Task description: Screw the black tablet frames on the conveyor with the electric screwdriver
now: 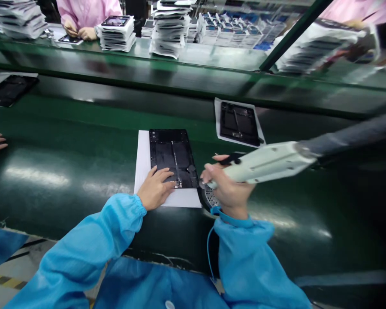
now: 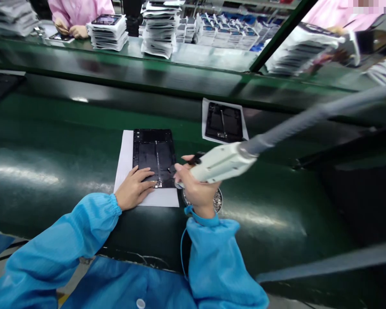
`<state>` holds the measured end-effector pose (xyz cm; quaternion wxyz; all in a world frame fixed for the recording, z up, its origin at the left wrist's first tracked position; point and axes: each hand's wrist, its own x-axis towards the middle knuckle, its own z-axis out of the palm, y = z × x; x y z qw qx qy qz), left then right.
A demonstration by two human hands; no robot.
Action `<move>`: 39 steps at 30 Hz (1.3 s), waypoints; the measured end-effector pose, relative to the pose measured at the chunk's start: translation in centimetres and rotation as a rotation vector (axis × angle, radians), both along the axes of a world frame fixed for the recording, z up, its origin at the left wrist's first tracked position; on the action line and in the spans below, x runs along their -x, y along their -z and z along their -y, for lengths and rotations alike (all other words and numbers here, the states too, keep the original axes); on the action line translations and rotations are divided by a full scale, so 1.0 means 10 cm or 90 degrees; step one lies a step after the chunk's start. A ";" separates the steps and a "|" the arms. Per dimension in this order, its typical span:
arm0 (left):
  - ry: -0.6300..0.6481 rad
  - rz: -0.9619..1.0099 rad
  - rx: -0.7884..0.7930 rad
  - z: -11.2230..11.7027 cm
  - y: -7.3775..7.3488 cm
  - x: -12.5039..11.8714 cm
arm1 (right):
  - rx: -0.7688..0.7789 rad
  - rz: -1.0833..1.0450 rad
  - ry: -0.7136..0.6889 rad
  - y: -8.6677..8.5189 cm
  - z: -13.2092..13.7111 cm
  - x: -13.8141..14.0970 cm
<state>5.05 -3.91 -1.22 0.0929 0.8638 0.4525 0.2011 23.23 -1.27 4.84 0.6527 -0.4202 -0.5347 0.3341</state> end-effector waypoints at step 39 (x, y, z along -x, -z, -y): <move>-0.052 0.001 -0.044 0.02 -0.02 0.11 | 0.038 -0.028 0.031 0.20 -0.11 -0.35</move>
